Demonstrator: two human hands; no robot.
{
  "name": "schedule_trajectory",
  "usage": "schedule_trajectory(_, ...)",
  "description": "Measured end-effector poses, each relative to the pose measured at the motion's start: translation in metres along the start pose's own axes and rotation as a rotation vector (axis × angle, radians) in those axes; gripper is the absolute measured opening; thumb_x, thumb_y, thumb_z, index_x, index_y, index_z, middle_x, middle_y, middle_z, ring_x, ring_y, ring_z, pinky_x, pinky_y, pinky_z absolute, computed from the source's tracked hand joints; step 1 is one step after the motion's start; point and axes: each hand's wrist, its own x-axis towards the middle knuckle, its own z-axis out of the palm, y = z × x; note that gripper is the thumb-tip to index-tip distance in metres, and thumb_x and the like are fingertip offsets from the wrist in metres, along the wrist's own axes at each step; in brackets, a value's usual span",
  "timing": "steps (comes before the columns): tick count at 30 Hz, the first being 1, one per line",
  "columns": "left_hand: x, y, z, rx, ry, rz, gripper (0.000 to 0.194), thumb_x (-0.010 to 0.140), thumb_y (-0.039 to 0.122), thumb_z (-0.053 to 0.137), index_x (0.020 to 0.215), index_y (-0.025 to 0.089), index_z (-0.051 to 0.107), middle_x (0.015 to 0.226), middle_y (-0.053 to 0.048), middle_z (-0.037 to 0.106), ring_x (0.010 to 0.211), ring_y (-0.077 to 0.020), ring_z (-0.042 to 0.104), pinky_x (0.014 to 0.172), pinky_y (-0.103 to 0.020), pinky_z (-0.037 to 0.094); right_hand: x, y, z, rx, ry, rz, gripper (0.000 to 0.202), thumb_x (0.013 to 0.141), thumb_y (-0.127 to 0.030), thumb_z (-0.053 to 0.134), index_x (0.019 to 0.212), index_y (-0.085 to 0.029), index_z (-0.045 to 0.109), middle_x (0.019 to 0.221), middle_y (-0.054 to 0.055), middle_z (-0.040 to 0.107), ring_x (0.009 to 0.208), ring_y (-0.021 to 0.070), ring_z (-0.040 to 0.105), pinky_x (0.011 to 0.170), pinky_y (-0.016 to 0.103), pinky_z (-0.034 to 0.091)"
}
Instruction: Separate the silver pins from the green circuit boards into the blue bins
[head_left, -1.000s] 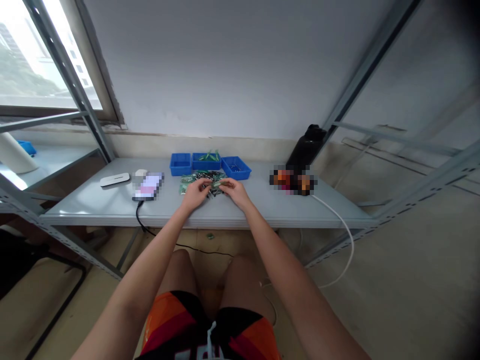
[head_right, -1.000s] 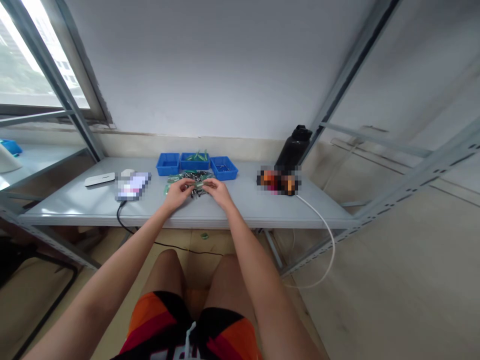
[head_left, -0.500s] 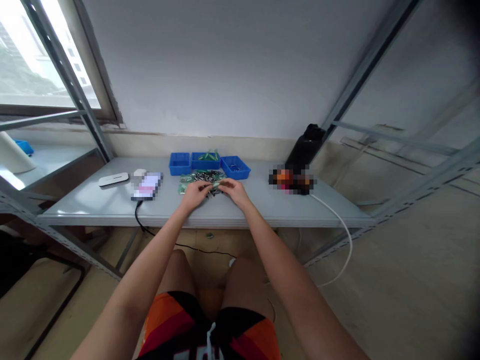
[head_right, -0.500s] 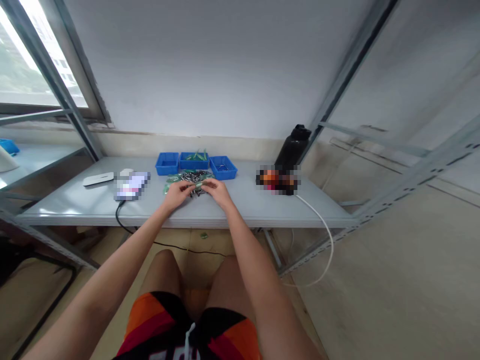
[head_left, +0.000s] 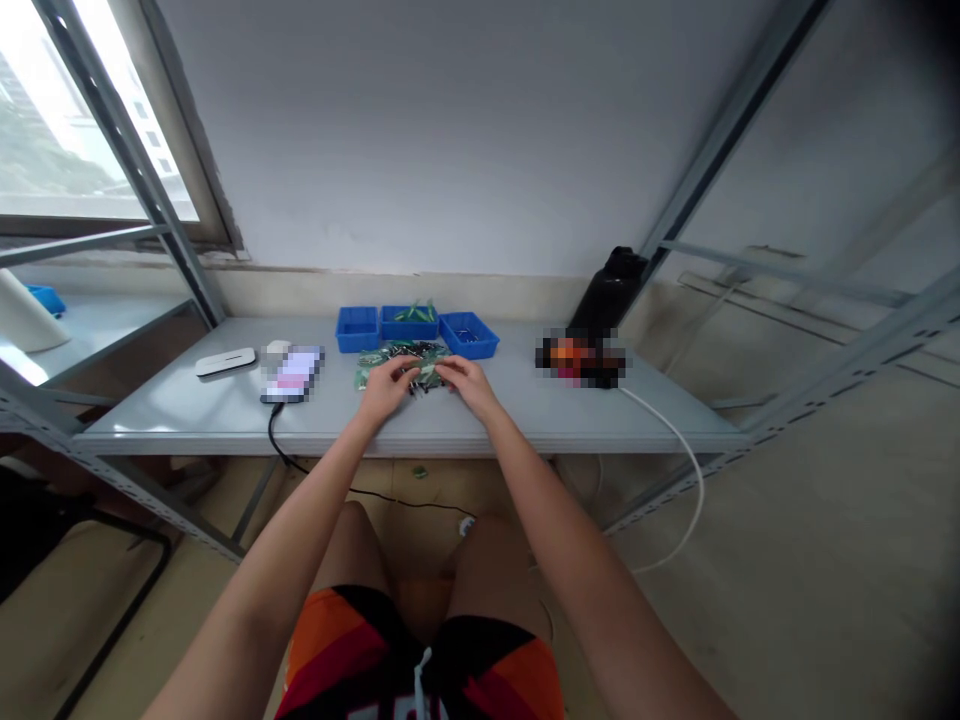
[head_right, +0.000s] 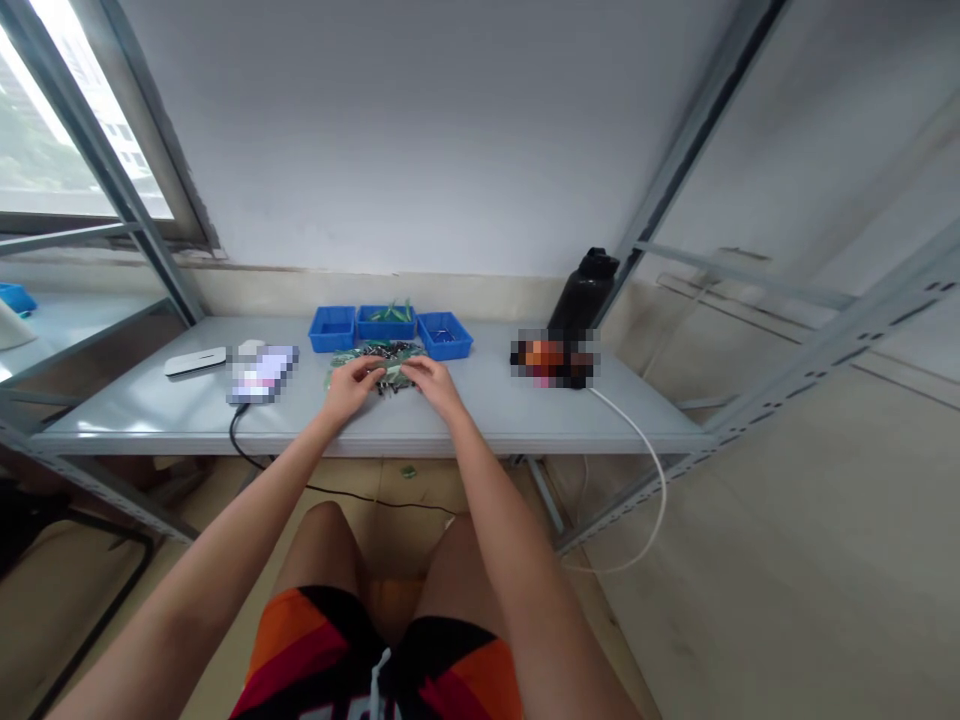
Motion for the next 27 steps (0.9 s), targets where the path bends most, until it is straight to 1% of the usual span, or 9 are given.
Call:
schedule_trajectory(3,-0.002,0.001,0.001,0.067,-0.032,0.060,0.016,0.086,0.023,0.062,0.098,0.019,0.071,0.095,-0.005,0.073,0.078,-0.0170,0.066,0.077,-0.029,0.051,0.002,0.003,0.000,0.005,0.047,-0.018,0.036,0.062,-0.049,0.072,0.073,-0.021,0.051,0.061,-0.004,0.053,0.056,0.0110,0.049,0.050,0.023,0.038)
schedule_trajectory(6,-0.003,0.000,0.003,0.098,-0.054,0.107,0.016,0.086,0.022,0.061,0.100,0.018,0.070,0.094,-0.006,0.073,0.082,-0.0177,0.066,0.078,-0.029,0.052,0.000,0.002,0.001,0.013,-0.007,-0.001,0.041,0.064,-0.052,0.071,0.065,-0.022,0.042,0.053,-0.005,0.051,0.049,0.0106,0.047,0.048,0.024,0.038)
schedule_trajectory(9,-0.003,-0.001,0.003,0.126,-0.014,0.146,0.016,0.087,0.024,0.062,0.099,0.018,0.069,0.091,-0.006,0.072,0.084,-0.0180,0.066,0.078,-0.031,0.052,-0.006,-0.005,0.002,0.018,-0.118,-0.010,0.035,0.069,-0.052,0.067,0.070,-0.020,0.052,0.067,0.001,0.061,0.061,0.0140,0.057,0.052,0.026,0.043)
schedule_trajectory(12,-0.003,-0.001,0.002,0.125,0.029,0.243,0.015,0.087,0.026,0.061,0.098,0.018,0.068,0.098,-0.007,0.071,0.098,-0.0198,0.064,0.088,-0.034,0.051,-0.011,-0.010,0.003,0.028,-0.198,-0.045,0.031,0.070,-0.048,0.069,0.081,-0.021,0.059,0.079,0.001,0.063,0.074,0.0154,0.060,0.056,0.025,0.045)
schedule_trajectory(15,-0.004,0.002,0.002,0.105,-0.041,0.336,0.021,0.089,0.023,0.057,0.108,0.018,0.066,0.111,-0.008,0.069,0.115,-0.0213,0.058,0.099,-0.037,0.047,-0.011,-0.008,0.004,0.064,-0.201,-0.047,0.035,0.065,-0.043,0.075,0.087,-0.023,0.055,0.082,-0.001,0.062,0.075,0.0142,0.060,0.056,0.023,0.044)
schedule_trajectory(18,-0.004,0.005,0.002,0.118,-0.155,0.381,0.029,0.091,0.020,0.053,0.118,0.018,0.061,0.119,-0.009,0.066,0.123,-0.0222,0.053,0.101,-0.039,0.045,-0.006,-0.001,0.005,0.074,-0.142,-0.046,0.040,0.063,-0.042,0.075,0.091,-0.024,0.054,0.085,0.000,0.063,0.074,0.0148,0.060,0.053,0.023,0.044)
schedule_trajectory(20,-0.003,0.006,0.002,0.131,-0.156,0.374,0.029,0.092,0.018,0.050,0.119,0.018,0.060,0.118,-0.009,0.065,0.121,-0.0218,0.054,0.101,-0.039,0.045,-0.003,0.003,0.004,0.052,-0.121,-0.047,0.039,0.064,-0.045,0.073,0.091,-0.023,0.055,0.085,0.001,0.064,0.073,0.0157,0.060,0.051,0.023,0.042)
schedule_trajectory(23,-0.001,0.003,0.003,0.137,-0.043,0.306,0.026,0.091,0.018,0.051,0.116,0.018,0.060,0.113,-0.010,0.061,0.112,-0.0208,0.057,0.098,-0.038,0.047,-0.002,0.004,0.003,-0.004,-0.121,-0.043,0.037,0.066,-0.048,0.070,0.089,-0.022,0.057,0.075,0.001,0.063,0.067,0.0153,0.059,0.050,0.024,0.041)
schedule_trajectory(27,0.001,-0.003,0.005,0.078,-0.003,0.174,0.031,0.087,0.024,0.059,0.117,0.019,0.057,0.116,-0.011,0.056,0.104,-0.0199,0.058,0.083,-0.032,0.053,-0.003,0.001,0.002,-0.051,-0.118,-0.035,0.035,0.069,-0.050,0.067,0.085,-0.021,0.057,0.067,0.000,0.060,0.059,0.0129,0.055,0.050,0.025,0.040)
